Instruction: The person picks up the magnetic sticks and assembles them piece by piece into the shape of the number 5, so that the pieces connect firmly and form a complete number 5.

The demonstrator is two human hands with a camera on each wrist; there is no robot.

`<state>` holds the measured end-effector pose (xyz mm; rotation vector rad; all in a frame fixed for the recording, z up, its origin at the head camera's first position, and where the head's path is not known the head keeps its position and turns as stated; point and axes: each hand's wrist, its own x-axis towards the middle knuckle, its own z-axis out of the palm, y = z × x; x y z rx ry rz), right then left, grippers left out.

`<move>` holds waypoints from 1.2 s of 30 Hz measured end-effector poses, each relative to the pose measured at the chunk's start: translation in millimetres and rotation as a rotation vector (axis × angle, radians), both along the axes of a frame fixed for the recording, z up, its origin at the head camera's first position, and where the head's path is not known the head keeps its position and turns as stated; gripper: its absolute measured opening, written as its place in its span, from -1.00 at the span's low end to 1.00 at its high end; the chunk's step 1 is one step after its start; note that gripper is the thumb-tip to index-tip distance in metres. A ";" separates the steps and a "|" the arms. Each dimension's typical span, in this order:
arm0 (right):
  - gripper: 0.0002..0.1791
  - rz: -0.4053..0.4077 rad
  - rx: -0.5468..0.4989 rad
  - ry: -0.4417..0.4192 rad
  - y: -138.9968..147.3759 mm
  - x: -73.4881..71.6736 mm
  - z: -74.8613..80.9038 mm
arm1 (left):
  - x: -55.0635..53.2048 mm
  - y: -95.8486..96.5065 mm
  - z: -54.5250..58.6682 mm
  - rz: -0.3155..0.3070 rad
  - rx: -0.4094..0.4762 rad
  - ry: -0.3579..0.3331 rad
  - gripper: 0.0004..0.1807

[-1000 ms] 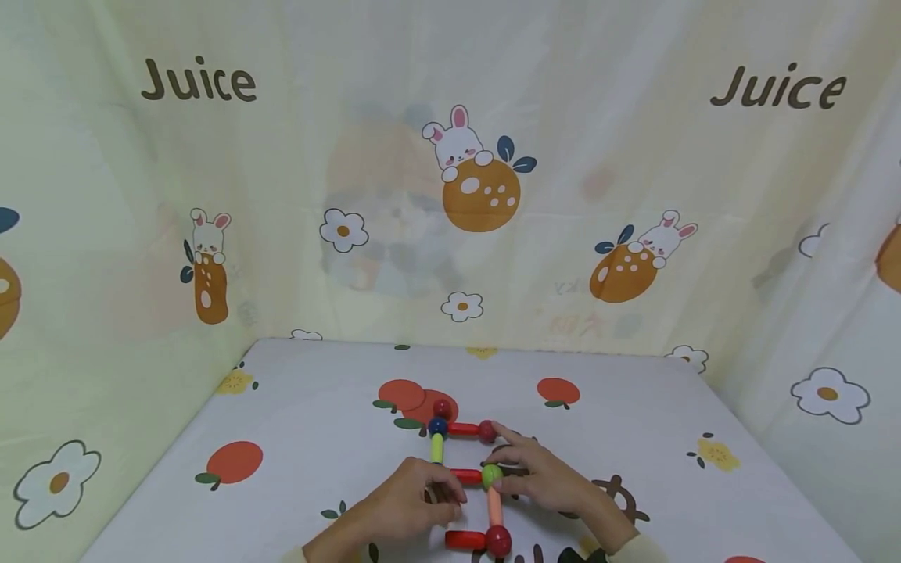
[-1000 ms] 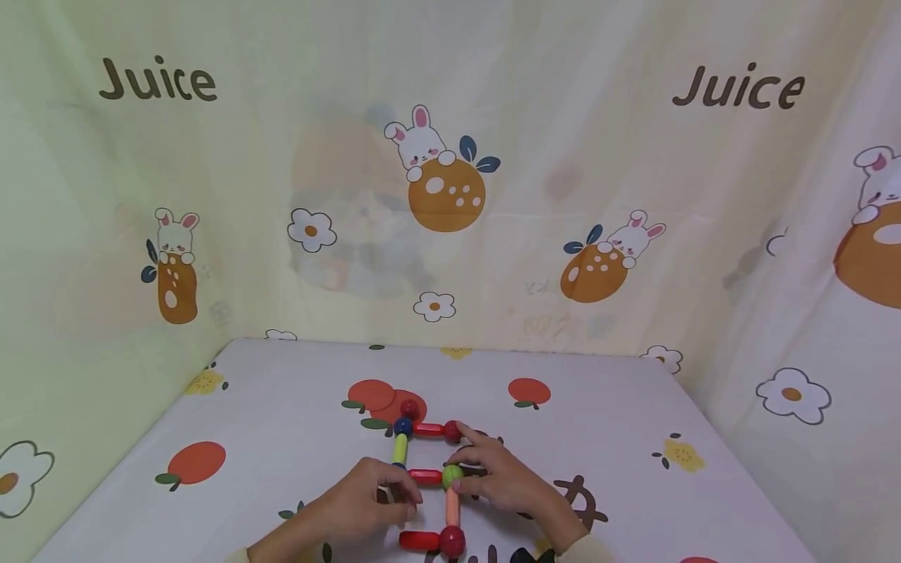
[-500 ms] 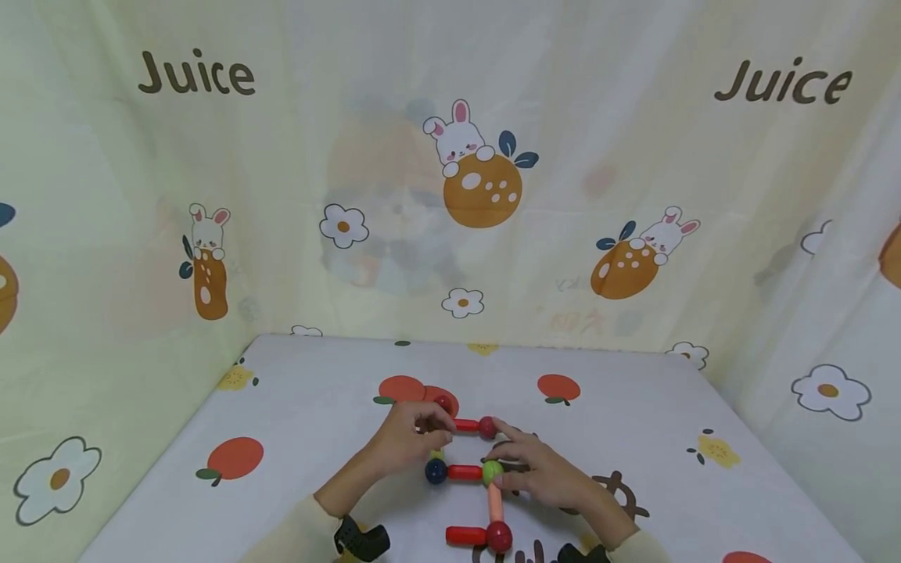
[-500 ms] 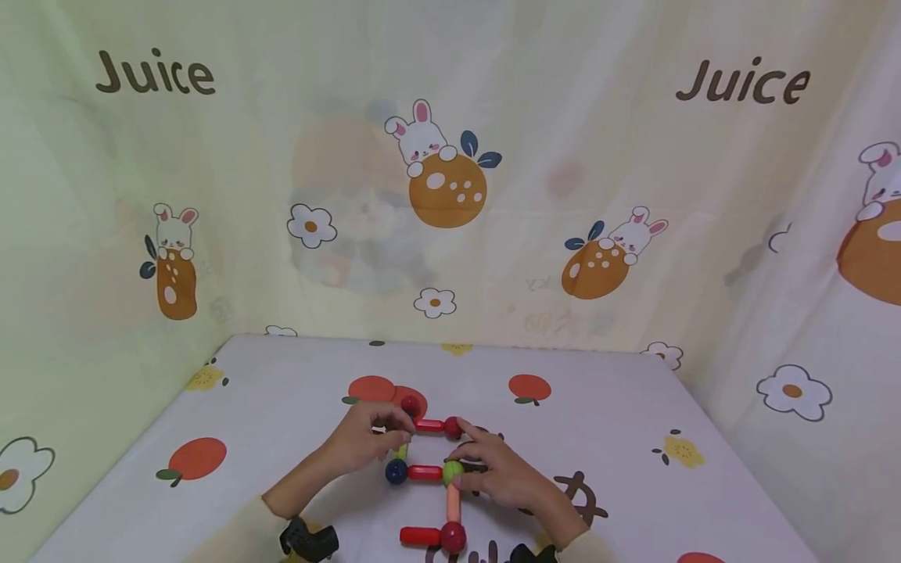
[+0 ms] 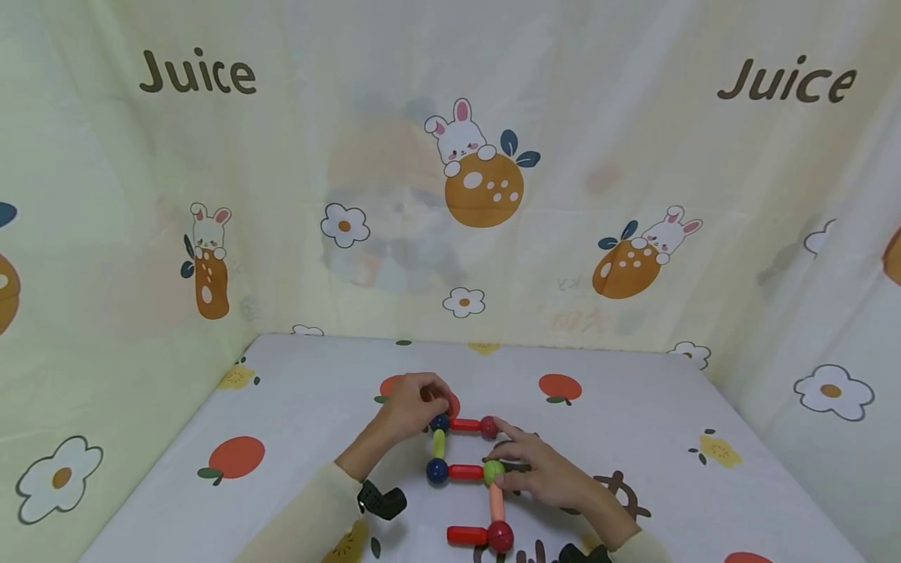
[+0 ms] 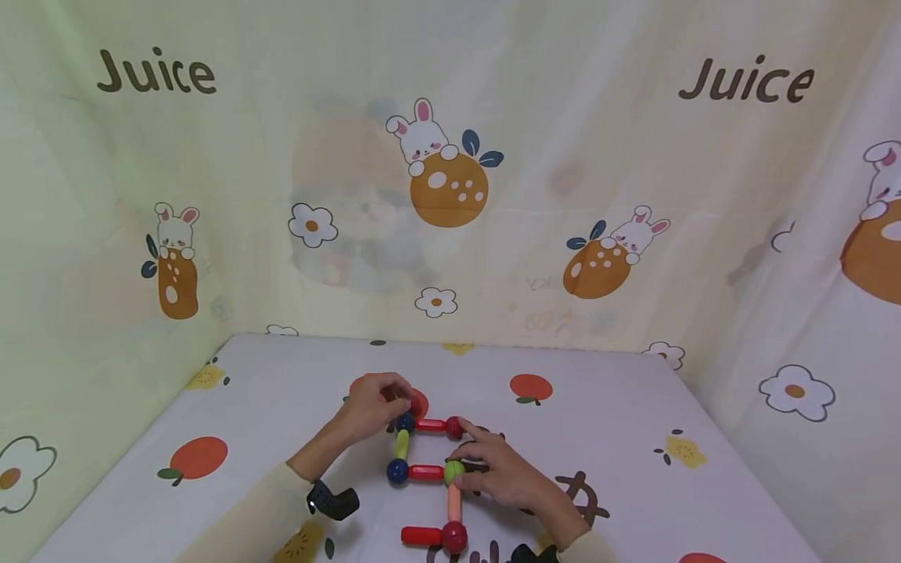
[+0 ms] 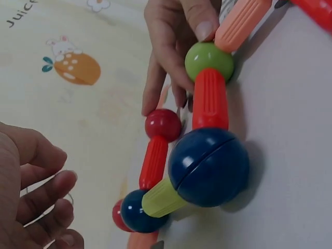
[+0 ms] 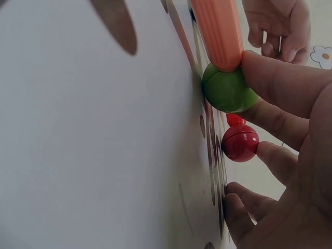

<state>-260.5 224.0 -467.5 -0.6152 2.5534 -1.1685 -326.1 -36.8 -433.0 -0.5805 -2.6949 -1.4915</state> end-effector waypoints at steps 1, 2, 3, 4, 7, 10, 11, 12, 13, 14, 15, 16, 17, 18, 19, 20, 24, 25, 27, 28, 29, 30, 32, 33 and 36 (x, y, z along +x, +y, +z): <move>-0.70 0.000 0.003 0.001 0.3 -0.2 -0.2 | -2.5 0.4 0.1 0.013 -0.004 -0.001 -0.86; -0.70 0.001 0.005 0.002 0.5 -0.4 -0.5 | -5.1 0.6 0.0 0.025 -0.011 -0.001 -0.84; -0.70 0.001 0.006 0.002 0.6 -0.6 -0.7 | -8.1 0.7 -0.5 0.035 -0.019 0.001 -0.84; -0.70 0.003 0.005 0.003 0.7 -0.8 -0.9 | -10.9 0.6 -0.9 0.043 -0.027 0.010 -0.84; -0.71 0.011 -0.004 0.004 0.3 -0.9 -0.8 | -18.7 -0.4 -2.5 0.066 -0.055 0.019 -0.83; -0.71 0.013 -0.007 0.002 0.1 -0.5 -0.1 | -25.5 -1.8 -4.2 0.076 -0.072 0.021 -0.81; -0.71 0.011 -0.005 0.002 0.2 -0.2 0.2 | -27.4 -2.0 -4.6 0.077 -0.079 0.016 -0.80; -0.70 0.009 -0.002 0.005 0.6 -0.1 0.3 | -29.4 -1.9 -5.1 0.076 -0.082 0.014 -0.78; -0.70 0.006 0.002 0.005 0.7 -0.1 0.2 | -31.2 -1.8 -5.6 0.076 -0.086 0.010 -0.76; -0.70 0.004 0.005 0.006 1.0 -0.1 0.0 | -32.8 -1.5 -5.7 0.077 -0.092 0.006 -0.74; -0.70 0.004 0.006 0.006 1.0 -0.1 -0.1 | -34.3 -1.2 -6.2 0.078 -0.098 0.000 -0.73; -0.69 0.006 0.005 0.009 1.1 -0.4 -0.5 | -35.5 -0.5 -6.4 0.082 -0.104 -0.009 -0.71; -0.69 0.005 0.006 0.008 1.3 -0.9 -1.2 | -36.5 0.5 -6.9 0.087 -0.108 -0.022 -0.69; -0.69 0.006 0.006 0.006 1.4 -1.3 -1.7 | -37.4 1.5 -7.8 0.092 -0.110 -0.037 -0.66; -0.70 0.006 0.004 0.003 1.5 -1.6 -2.3 | -37.8 2.6 -8.3 0.099 -0.116 -0.052 -0.65; -0.70 0.006 0.002 0.001 1.7 -1.8 -2.7 | -38.4 3.7 -9.1 0.104 -0.122 -0.065 -0.63; -0.71 -0.004 0.004 -0.001 2.7 -2.3 -3.9 | -40.0 8.2 -13.4 0.116 -0.141 -0.113 -0.56; -0.72 -0.006 0.003 -0.001 2.8 -2.5 -4.1 | -40.7 9.0 -14.7 0.117 -0.146 -0.118 -0.56; -0.72 -0.007 0.001 0.000 2.7 -2.5 -3.9 | -42.4 10.4 -18.9 0.124 -0.150 -0.132 -0.55; -0.72 -0.007 -0.001 0.000 2.8 -2.4 -3.6 | -43.4 10.9 -21.4 0.124 -0.149 -0.134 -0.55; -0.72 -0.006 -0.003 0.000 2.8 -2.3 -3.7 | -43.9 11.6 -23.7 0.128 -0.147 -0.140 -0.56; -0.72 -0.007 -0.004 -0.001 3.0 -2.1 -3.7 | -44.3 12.2 -26.4 0.131 -0.148 -0.144 -0.57; -0.72 -0.003 -0.004 0.003 3.0 -1.4 -3.3 | -44.5 13.4 -31.3 0.139 -0.145 -0.151 -0.59; -0.71 -0.001 -0.004 0.006 3.0 -1.2 -3.2 | -44.2 13.9 -33.0 0.144 -0.138 -0.155 -0.60; -0.70 0.002 -0.003 0.013 2.3 -0.8 -3.2 | -43.8 15.5 -37.2 0.156 -0.124 -0.166 -0.62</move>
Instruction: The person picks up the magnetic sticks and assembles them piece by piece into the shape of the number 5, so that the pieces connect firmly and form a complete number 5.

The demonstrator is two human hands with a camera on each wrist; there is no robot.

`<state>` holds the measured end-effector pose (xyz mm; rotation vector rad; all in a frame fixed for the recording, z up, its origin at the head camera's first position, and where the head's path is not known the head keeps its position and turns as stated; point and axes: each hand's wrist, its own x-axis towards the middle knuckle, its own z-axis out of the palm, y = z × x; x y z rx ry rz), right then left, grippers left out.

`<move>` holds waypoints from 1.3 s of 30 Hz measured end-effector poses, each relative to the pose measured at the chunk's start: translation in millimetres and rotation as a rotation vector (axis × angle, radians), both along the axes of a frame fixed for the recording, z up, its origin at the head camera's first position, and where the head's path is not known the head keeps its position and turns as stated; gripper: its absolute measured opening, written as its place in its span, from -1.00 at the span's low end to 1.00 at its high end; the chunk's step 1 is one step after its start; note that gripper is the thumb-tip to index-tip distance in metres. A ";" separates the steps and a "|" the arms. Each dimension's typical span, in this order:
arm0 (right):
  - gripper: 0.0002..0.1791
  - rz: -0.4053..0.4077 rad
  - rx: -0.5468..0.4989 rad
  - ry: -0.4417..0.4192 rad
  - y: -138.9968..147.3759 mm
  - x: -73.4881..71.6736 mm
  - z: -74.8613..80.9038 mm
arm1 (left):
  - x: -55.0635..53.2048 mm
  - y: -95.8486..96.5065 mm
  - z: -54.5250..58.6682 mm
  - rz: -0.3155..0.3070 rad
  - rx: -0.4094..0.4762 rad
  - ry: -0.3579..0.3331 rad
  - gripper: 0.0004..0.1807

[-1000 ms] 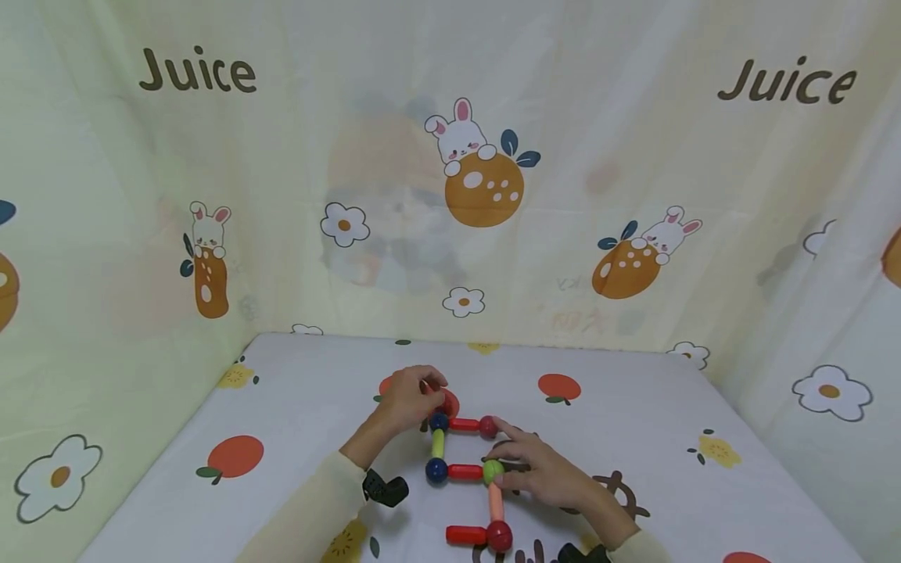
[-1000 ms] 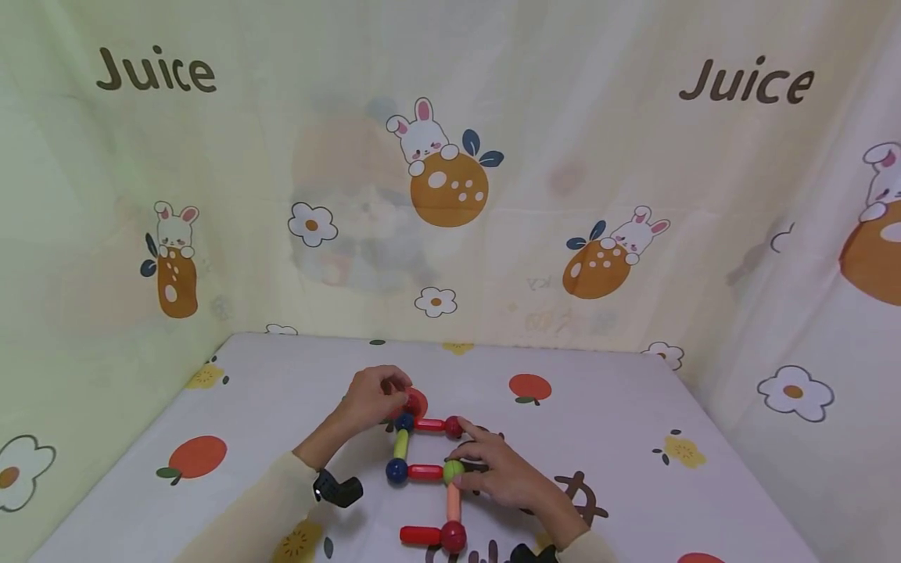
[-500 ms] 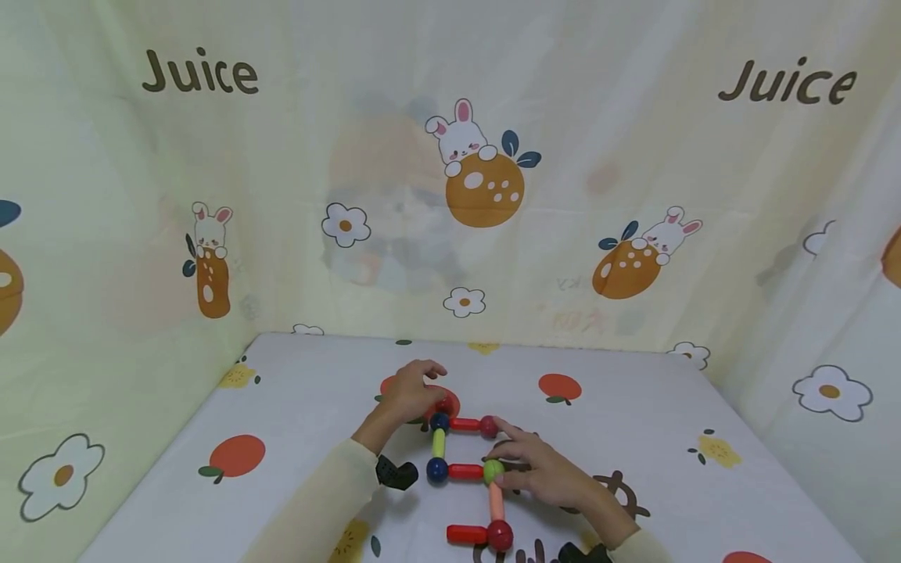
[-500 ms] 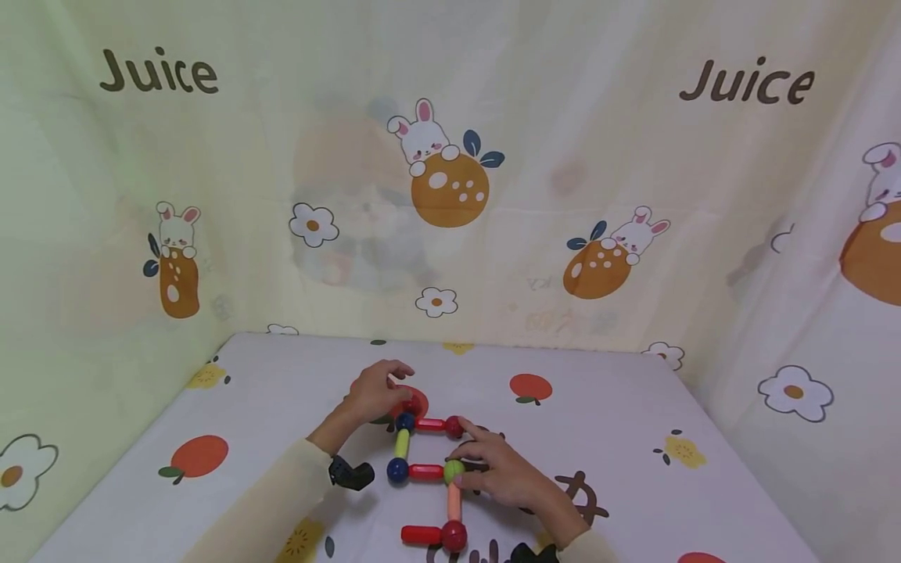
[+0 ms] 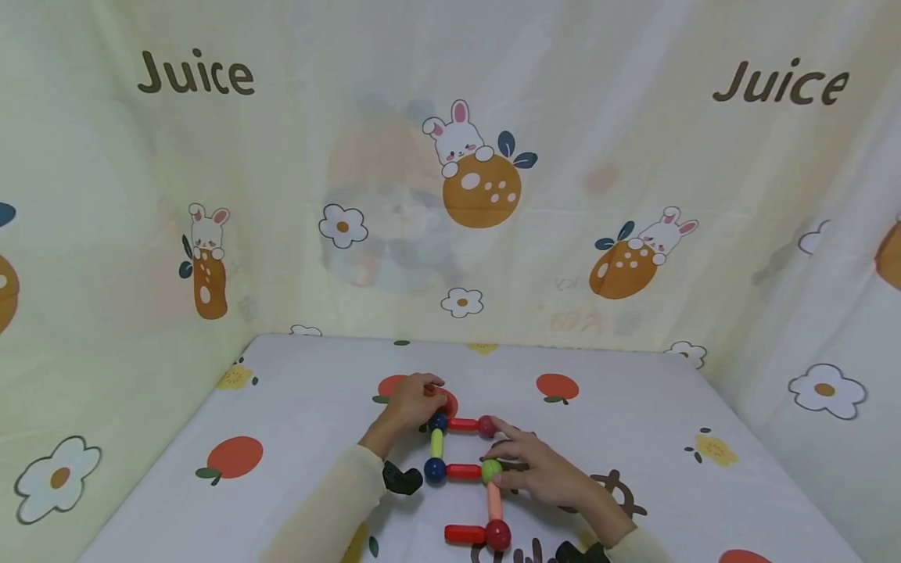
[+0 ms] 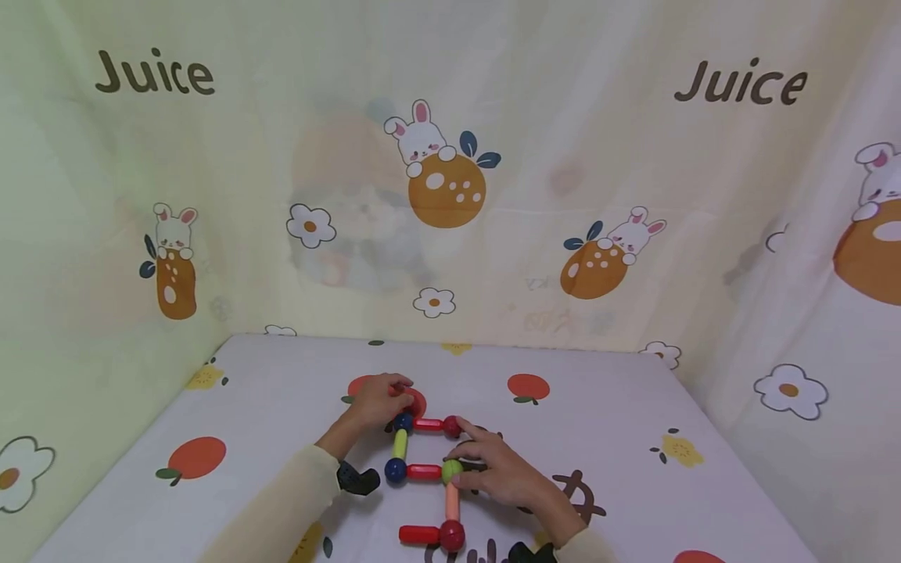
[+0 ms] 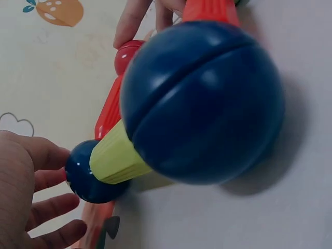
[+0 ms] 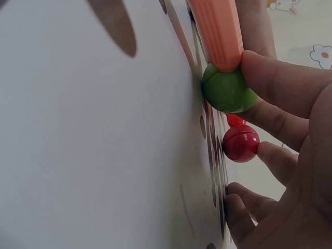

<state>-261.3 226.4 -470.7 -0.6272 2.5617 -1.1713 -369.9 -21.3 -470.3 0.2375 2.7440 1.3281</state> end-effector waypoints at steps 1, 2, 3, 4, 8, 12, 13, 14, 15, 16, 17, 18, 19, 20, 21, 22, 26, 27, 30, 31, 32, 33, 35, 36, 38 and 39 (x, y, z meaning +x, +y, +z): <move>-0.70 0.001 -0.002 0.001 -0.3 0.0 0.5 | 0.0 0.4 -0.4 0.003 0.004 0.000 -0.63; -0.70 0.001 -0.002 0.000 -0.6 0.1 1.0 | 0.1 0.6 -0.6 0.006 0.005 0.001 -0.64; -0.70 0.000 -0.004 -0.002 -0.9 0.0 1.4 | 0.1 0.7 -0.8 0.006 0.004 0.004 -0.66; -0.71 -0.003 -0.007 -0.007 -1.1 0.2 1.7 | 0.2 0.5 -1.0 0.003 0.000 0.007 -0.68; -0.73 -0.008 -0.010 -0.019 -1.5 0.9 2.8 | 1.9 -1.5 -0.7 -0.017 -0.016 0.026 -0.74; -0.75 -0.004 -0.019 -0.024 -1.7 1.1 2.5 | 3.6 -4.5 -2.7 -0.037 0.005 0.030 -0.75; -0.75 -0.002 -0.021 -0.025 -1.8 1.1 2.7 | 3.8 -5.0 -3.7 -0.040 0.014 0.030 -0.75; -0.75 0.001 -0.024 -0.025 -1.7 1.1 2.7 | 3.8 -5.4 -4.9 -0.042 0.023 0.031 -0.75; -0.76 0.002 -0.026 -0.027 -1.9 1.1 2.9 | 3.4 -5.7 -6.3 -0.044 0.021 0.035 -0.75; -0.76 0.003 -0.029 -0.029 -2.1 1.0 3.1 | 3.3 -5.9 -7.4 -0.046 0.020 0.041 -0.74; -0.76 0.002 -0.028 -0.029 -2.3 0.9 3.3 | 3.1 -5.9 -8.3 -0.047 0.015 0.047 -0.74; -0.76 0.002 -0.027 -0.029 -2.4 0.9 3.4 | 2.8 -5.9 -9.1 -0.048 0.008 0.056 -0.73; -0.76 0.001 -0.025 -0.030 -2.5 0.8 3.4 | 2.7 -5.9 -9.5 -0.050 0.000 0.065 -0.73; -0.76 -0.001 -0.024 -0.030 -2.6 0.8 3.4 | 2.5 -5.8 -9.8 -0.052 -0.008 0.073 -0.72; -0.75 -0.003 -0.021 -0.030 -2.5 0.5 3.1 | 2.3 -5.7 -9.9 -0.055 -0.014 0.079 -0.72; -0.75 -0.006 -0.018 -0.029 -2.3 0.3 2.8 | 2.4 -5.5 -9.6 -0.056 -0.013 0.081 -0.72; -0.74 -0.012 -0.012 -0.028 -0.6 -0.9 0.0 | 1.9 -4.7 -9.5 -0.052 -0.010 0.068 -0.72; -0.74 -0.012 -0.011 -0.027 -0.1 -1.2 -0.8 | 1.9 -4.6 -9.4 -0.054 -0.009 0.065 -0.73; -0.75 -0.016 -0.008 -0.026 0.5 -1.3 -2.1 | 1.7 -4.4 -9.4 -0.059 -0.004 0.048 -0.73; -0.74 -0.016 -0.007 -0.025 0.5 -1.2 -2.1 | 1.9 -4.4 -9.3 -0.062 -0.001 0.042 -0.73; -0.74 -0.016 -0.009 -0.025 0.4 -0.9 -1.7 | 1.7 -4.4 -9.3 -0.067 -0.002 0.041 -0.73; -0.73 -0.015 -0.008 -0.023 0.3 -0.7 -1.5 | 1.7 -4.5 -9.4 -0.073 -0.002 0.039 -0.73; -0.72 -0.011 -0.011 -0.019 -0.4 0.1 -0.3 | 1.7 -4.9 -9.2 -0.081 0.005 0.036 -0.73; -0.72 -0.010 -0.014 -0.019 -0.9 0.6 0.5 | 1.6 -5.1 -9.3 -0.083 0.007 0.034 -0.72; -0.71 -0.008 -0.018 -0.018 -1.8 1.5 2.1 | 1.8 -5.8 -9.6 -0.086 0.015 0.031 -0.72; -0.71 -0.006 -0.020 -0.017 -2.1 1.9 2.7 | 1.9 -6.2 -9.8 -0.088 0.019 0.031 -0.72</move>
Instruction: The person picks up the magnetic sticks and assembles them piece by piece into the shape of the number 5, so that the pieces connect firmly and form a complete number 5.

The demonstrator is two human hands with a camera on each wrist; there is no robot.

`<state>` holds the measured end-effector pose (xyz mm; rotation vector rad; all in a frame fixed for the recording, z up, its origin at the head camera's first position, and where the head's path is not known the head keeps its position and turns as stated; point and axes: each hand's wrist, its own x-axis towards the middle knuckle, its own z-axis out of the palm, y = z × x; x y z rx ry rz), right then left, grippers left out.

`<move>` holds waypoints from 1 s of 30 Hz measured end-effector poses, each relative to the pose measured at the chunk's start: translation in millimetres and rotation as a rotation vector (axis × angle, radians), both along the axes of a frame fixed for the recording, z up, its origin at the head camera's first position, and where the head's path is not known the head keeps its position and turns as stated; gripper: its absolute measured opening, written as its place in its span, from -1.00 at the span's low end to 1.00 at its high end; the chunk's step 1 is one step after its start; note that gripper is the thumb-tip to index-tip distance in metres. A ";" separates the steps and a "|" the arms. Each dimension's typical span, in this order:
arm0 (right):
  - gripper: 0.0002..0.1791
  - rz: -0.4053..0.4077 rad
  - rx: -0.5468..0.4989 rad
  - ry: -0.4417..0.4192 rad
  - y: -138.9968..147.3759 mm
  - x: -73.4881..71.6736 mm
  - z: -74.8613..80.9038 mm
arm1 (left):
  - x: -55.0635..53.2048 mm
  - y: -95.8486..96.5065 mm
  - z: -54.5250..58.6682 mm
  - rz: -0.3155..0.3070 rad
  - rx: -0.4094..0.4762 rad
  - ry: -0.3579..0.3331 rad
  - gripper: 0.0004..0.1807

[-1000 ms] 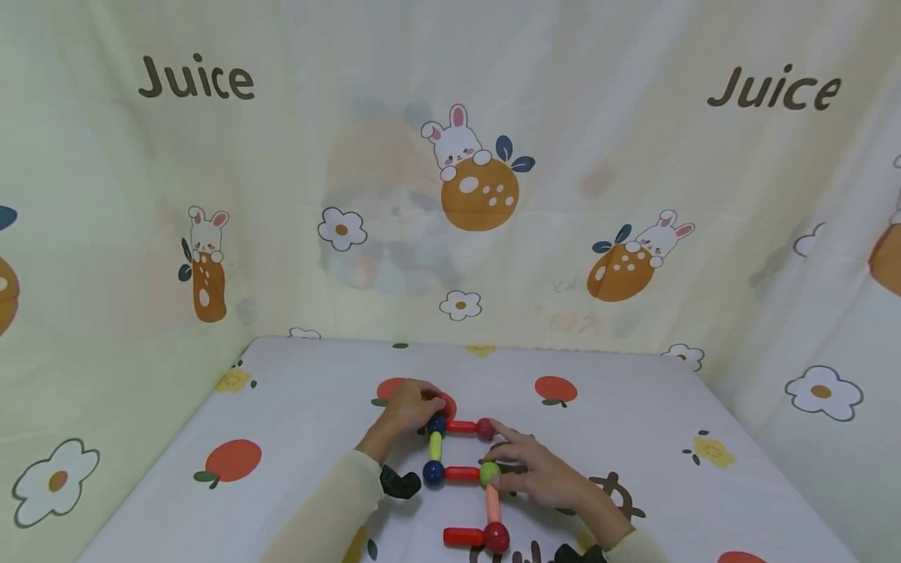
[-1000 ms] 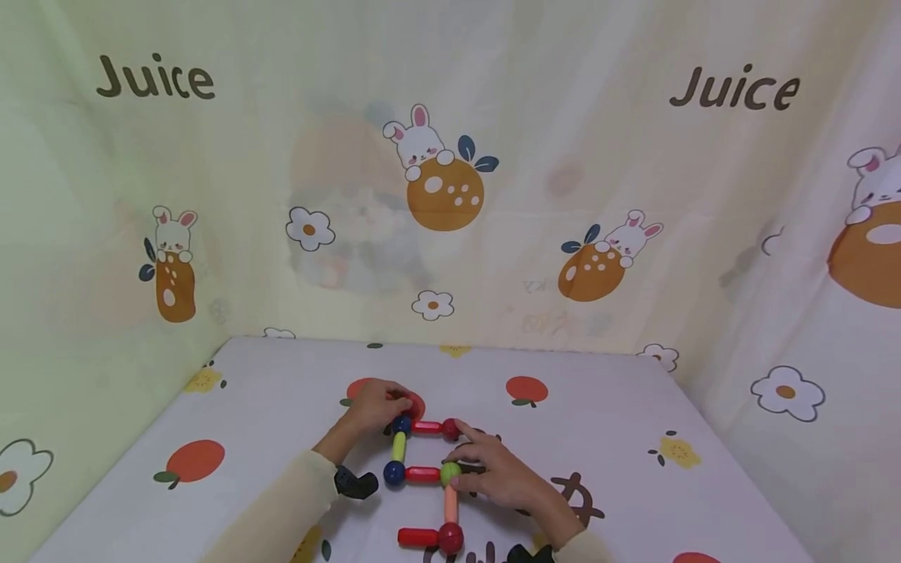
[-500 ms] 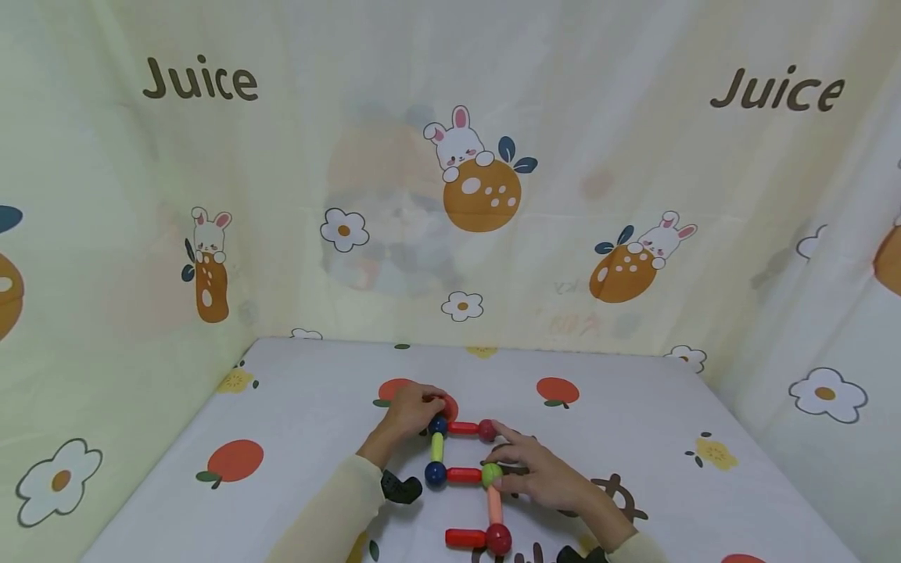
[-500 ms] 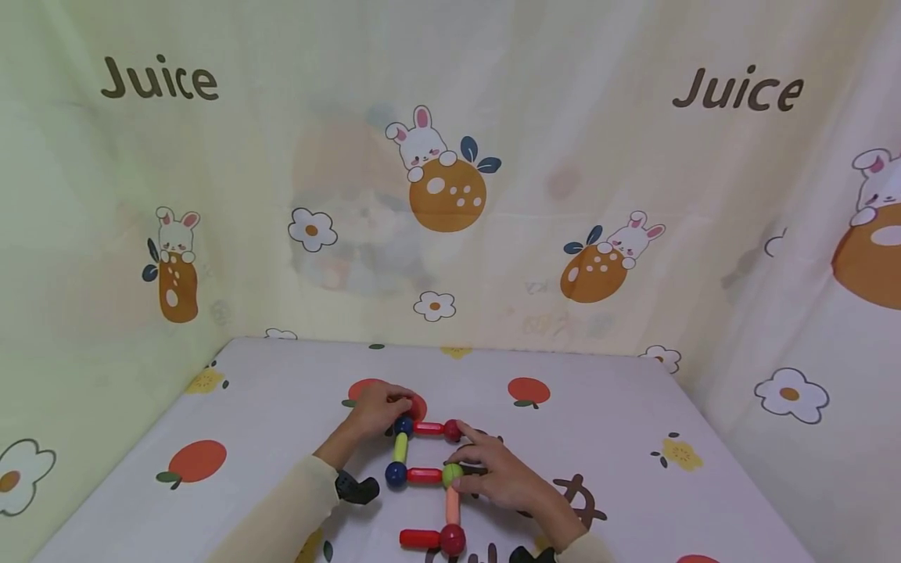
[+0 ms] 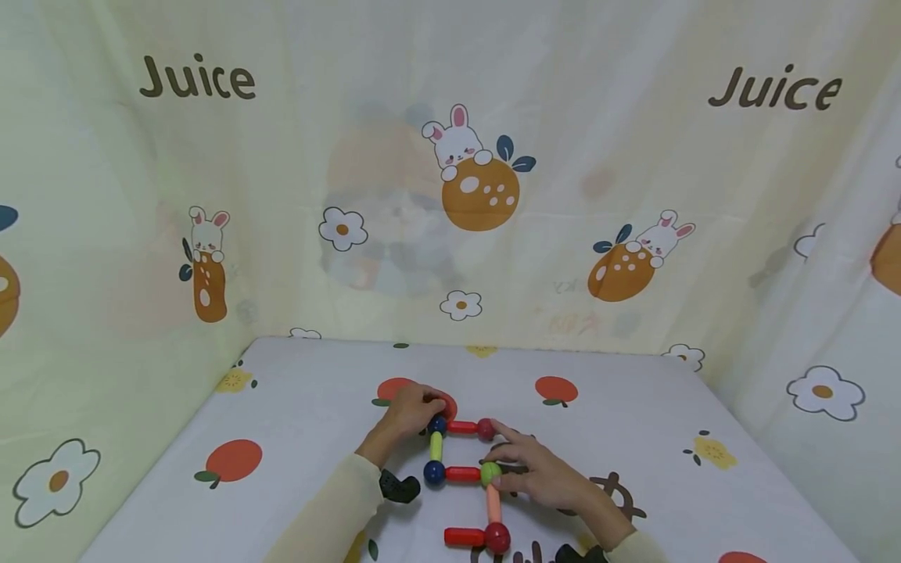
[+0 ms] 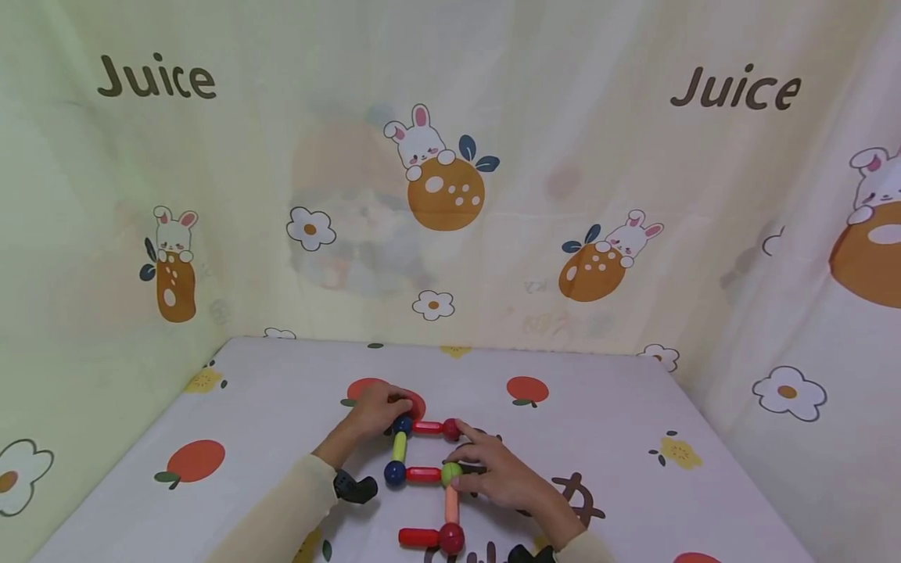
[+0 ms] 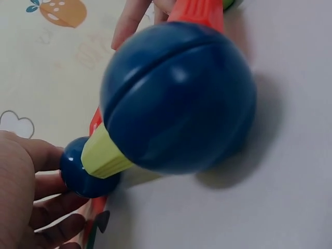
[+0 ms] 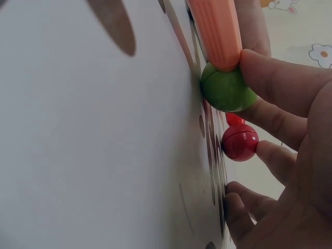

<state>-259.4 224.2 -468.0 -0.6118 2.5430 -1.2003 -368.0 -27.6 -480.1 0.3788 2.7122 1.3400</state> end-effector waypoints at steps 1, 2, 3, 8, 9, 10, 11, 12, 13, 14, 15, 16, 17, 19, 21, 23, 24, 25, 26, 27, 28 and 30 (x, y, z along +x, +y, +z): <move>-0.71 -0.001 -0.004 -0.001 -0.2 0.4 0.6 | -0.2 -0.3 -0.4 -0.001 0.004 0.000 -0.71; -0.71 -0.001 -0.003 -0.001 -0.2 0.6 0.9 | 0.0 -0.8 -0.7 -0.004 0.010 -0.002 -0.71; -0.71 -0.004 -0.002 -0.001 -0.3 0.9 1.1 | 0.2 -1.2 -1.0 -0.005 0.014 -0.002 -0.70; -0.72 -0.010 0.008 0.004 0.6 0.9 0.6 | 3.3 -4.4 -0.9 -0.003 0.055 -0.016 -0.69; -0.72 -0.010 0.006 0.003 0.6 0.8 0.5 | 4.1 -5.2 -0.5 0.000 0.064 -0.021 -0.68; -0.72 -0.010 0.003 0.000 0.5 0.9 0.6 | 5.0 -6.0 0.0 0.002 0.072 -0.026 -0.68; -0.73 -0.010 0.001 -0.003 0.4 0.9 0.8 | 5.8 -6.9 0.3 0.004 0.080 -0.030 -0.68; -0.73 -0.008 0.000 -0.004 0.2 1.0 1.2 | 6.5 -8.0 0.4 0.007 0.086 -0.031 -0.67; -0.73 -0.008 -0.001 -0.004 -0.2 1.1 1.6 | 7.0 -9.1 0.1 0.010 0.091 -0.032 -0.67; -0.72 -0.009 -0.003 -0.006 -0.1 1.3 1.7 | 7.7 -10.2 0.1 0.013 0.098 -0.034 -0.67; -0.72 -0.010 -0.005 -0.006 -0.1 1.4 1.8 | 7.9 -11.4 -0.4 0.013 0.104 -0.032 -0.67; -0.72 -0.011 -0.006 -0.004 -0.2 1.4 2.0 | 8.1 -12.9 -1.1 0.011 0.109 -0.026 -0.68; -0.72 -0.011 -0.006 -0.002 -0.3 1.3 2.1 | 8.3 -14.6 -1.9 0.011 0.115 -0.020 -0.69; -0.71 -0.010 -0.014 0.002 -0.3 1.1 1.9 | 9.4 -18.1 -3.0 0.004 0.127 0.001 -0.71; -0.71 -0.009 -0.023 0.001 -0.4 0.7 1.3 | 11.2 -21.7 -3.9 -0.009 0.140 0.026 -0.73; -0.71 -0.005 -0.028 0.001 -0.3 0.5 0.4 | 13.1 -25.4 -4.6 -0.017 0.157 0.041 -0.74; -0.71 -0.005 -0.029 0.000 0.0 0.2 -0.3 | 13.8 -27.1 -5.1 -0.020 0.162 0.051 -0.74; -0.71 -0.006 -0.028 -0.001 0.0 0.0 -0.7 | 14.4 -28.6 -5.4 -0.020 0.168 0.054 -0.73; -0.71 -0.007 -0.028 -0.003 0.1 0.0 -1.0 | 14.9 -30.0 -5.6 -0.018 0.177 0.054 -0.72; -0.71 -0.008 -0.025 -0.001 0.3 -0.1 -1.5 | 15.3 -31.4 -6.0 -0.013 0.185 0.053 -0.71; -0.71 -0.010 -0.023 0.000 0.3 -0.1 -1.6 | 15.7 -32.5 -6.2 -0.007 0.193 0.050 -0.70; -0.72 -0.016 -0.020 0.000 0.3 0.0 -1.6 | 16.1 -34.3 -6.5 0.006 0.203 0.049 -0.68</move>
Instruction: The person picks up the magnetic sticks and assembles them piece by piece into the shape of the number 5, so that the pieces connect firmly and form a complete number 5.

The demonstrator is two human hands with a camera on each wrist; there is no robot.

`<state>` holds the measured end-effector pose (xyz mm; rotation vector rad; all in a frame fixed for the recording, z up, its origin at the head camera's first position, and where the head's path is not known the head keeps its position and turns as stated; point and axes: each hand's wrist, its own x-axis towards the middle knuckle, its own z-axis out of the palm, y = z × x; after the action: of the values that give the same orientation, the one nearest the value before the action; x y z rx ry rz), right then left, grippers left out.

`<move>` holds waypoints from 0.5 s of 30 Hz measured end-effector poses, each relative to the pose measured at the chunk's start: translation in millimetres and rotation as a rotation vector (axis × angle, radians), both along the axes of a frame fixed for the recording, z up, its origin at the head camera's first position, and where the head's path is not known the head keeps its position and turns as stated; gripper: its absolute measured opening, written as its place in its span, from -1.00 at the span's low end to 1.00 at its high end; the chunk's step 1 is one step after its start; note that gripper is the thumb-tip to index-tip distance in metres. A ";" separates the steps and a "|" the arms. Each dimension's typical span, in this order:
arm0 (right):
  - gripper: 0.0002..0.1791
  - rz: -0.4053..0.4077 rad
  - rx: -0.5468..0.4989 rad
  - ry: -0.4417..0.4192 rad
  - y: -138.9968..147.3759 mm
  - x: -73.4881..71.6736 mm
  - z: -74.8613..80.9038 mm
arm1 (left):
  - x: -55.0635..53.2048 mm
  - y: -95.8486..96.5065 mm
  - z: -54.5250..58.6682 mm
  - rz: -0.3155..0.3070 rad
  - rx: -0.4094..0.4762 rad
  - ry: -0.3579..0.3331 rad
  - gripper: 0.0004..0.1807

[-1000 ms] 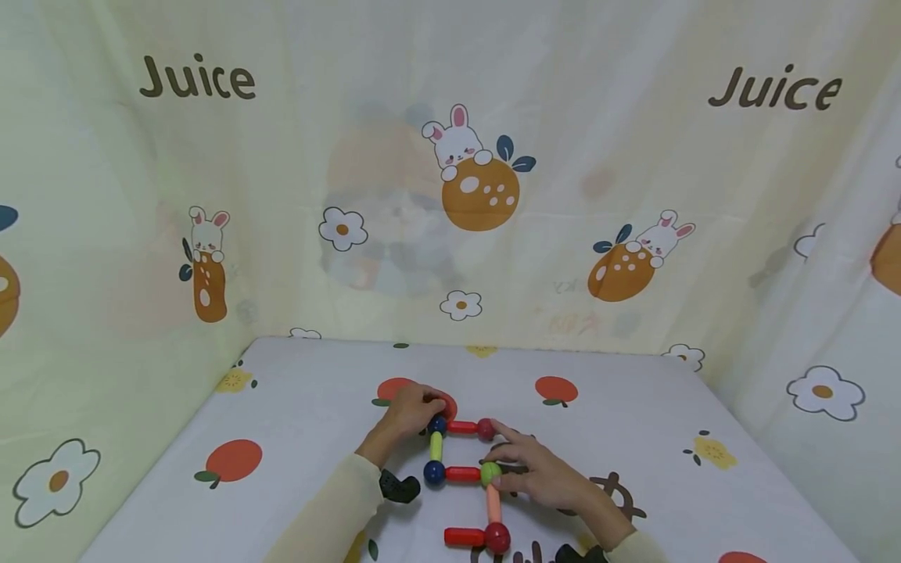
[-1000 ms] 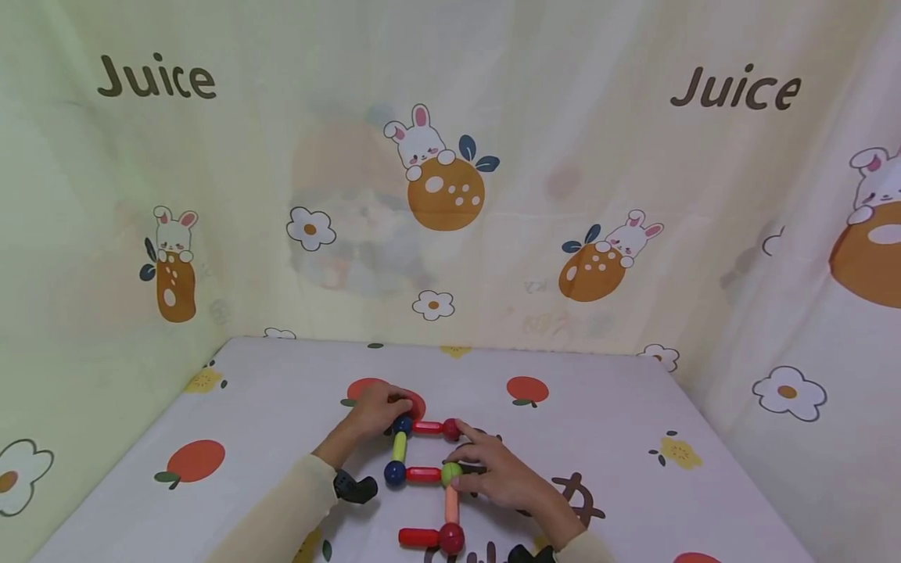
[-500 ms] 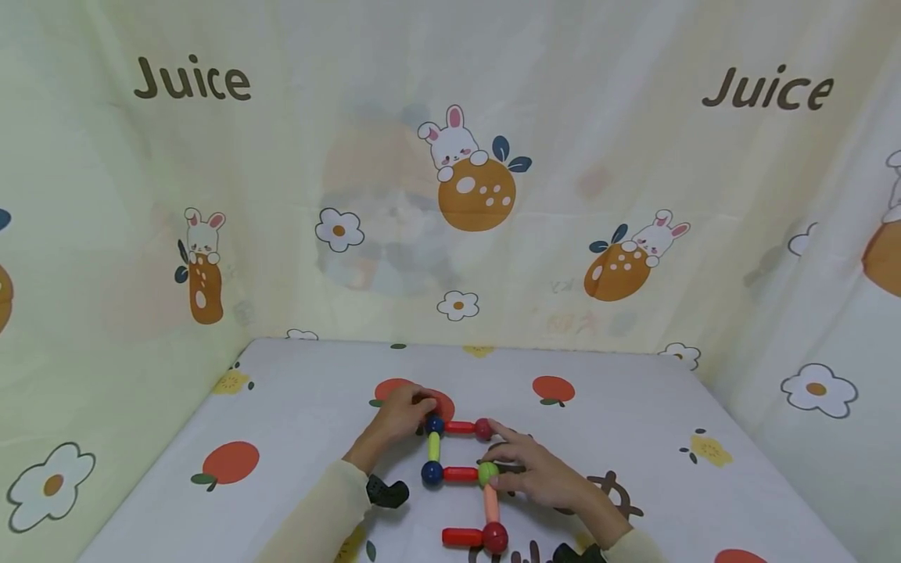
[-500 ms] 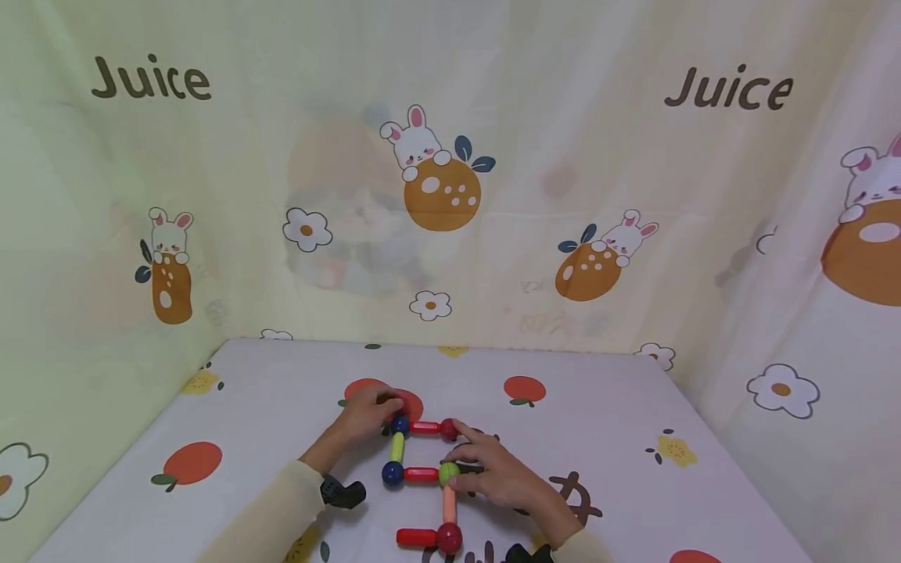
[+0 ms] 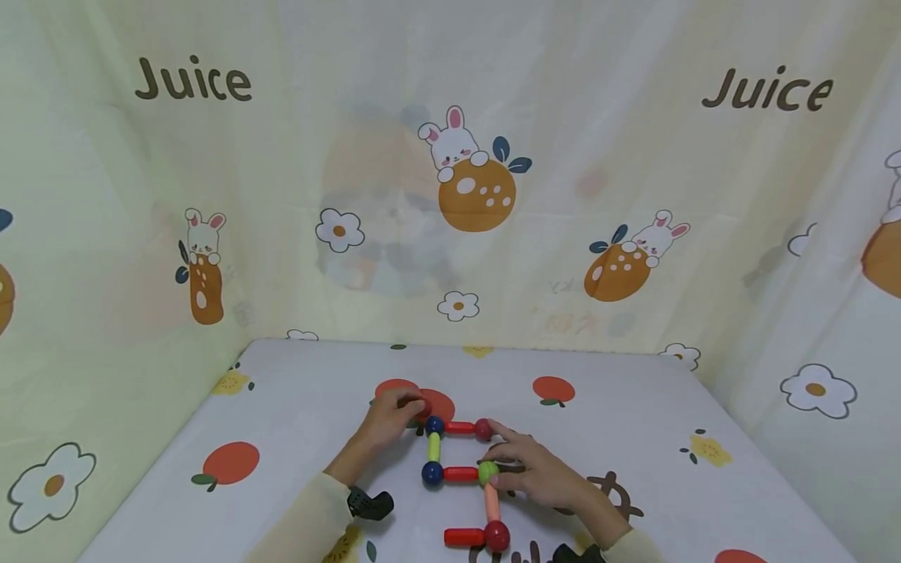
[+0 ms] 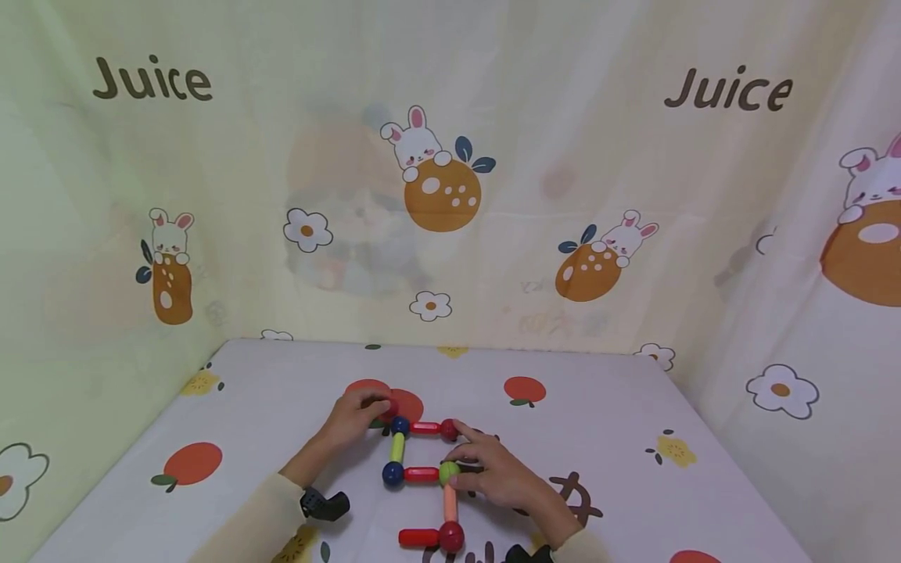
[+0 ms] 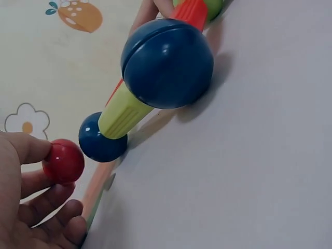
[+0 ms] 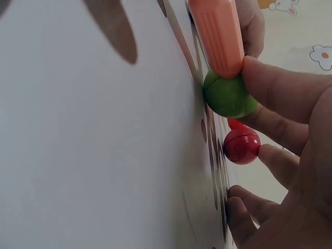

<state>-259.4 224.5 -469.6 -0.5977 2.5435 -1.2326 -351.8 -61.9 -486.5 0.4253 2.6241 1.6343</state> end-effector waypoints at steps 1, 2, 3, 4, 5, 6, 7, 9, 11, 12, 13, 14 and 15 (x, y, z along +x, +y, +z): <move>-0.73 -0.002 0.002 0.002 -0.4 0.2 0.4 | 0.6 -1.0 0.0 0.002 0.005 -0.001 -0.68; -0.73 -0.002 0.001 0.004 -0.5 0.3 0.6 | 1.5 -2.0 0.3 0.006 0.008 -0.002 -0.68; -0.74 -0.005 0.002 0.004 -0.8 0.4 0.9 | 2.4 -2.9 0.7 0.010 0.010 -0.001 -0.69; -0.74 -0.007 0.001 0.003 -1.3 0.7 1.4 | 3.4 -3.8 1.2 0.012 0.012 0.002 -0.70; -0.74 -0.008 0.001 0.002 -1.5 0.8 1.7 | 4.6 -4.8 1.8 0.014 0.011 0.006 -0.71; -0.75 -0.010 0.002 0.002 -1.8 0.9 2.1 | 5.9 -6.0 2.2 0.012 0.009 0.009 -0.72; -0.74 -0.011 0.000 0.000 -1.9 1.1 2.3 | 7.4 -7.1 2.9 0.012 0.007 0.013 -0.73; -0.74 -0.011 -0.004 -0.005 -2.1 1.5 2.9 | 9.9 -9.7 3.9 0.011 0.010 0.008 -0.75; -0.74 -0.008 -0.008 -0.005 -2.1 1.9 3.4 | 12.4 -12.4 4.7 0.007 0.013 0.003 -0.75; -0.74 -0.008 -0.010 -0.005 -2.1 2.1 3.6 | 13.3 -13.8 4.9 0.006 0.021 0.000 -0.75; -0.74 -0.007 -0.012 -0.005 -2.2 2.2 3.8 | 14.3 -15.1 5.4 0.005 0.033 -0.007 -0.75; -0.74 -0.006 -0.011 -0.003 -2.3 2.2 3.9 | 15.1 -16.6 5.5 0.001 0.045 -0.008 -0.74; -0.74 -0.006 -0.010 -0.001 -2.3 2.2 3.9 | 15.9 -17.9 5.6 -0.002 0.058 -0.016 -0.74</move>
<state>-257.3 222.2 -465.7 -0.5911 2.5416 -1.2482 -335.9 -79.8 -481.0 0.4150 2.5695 1.7101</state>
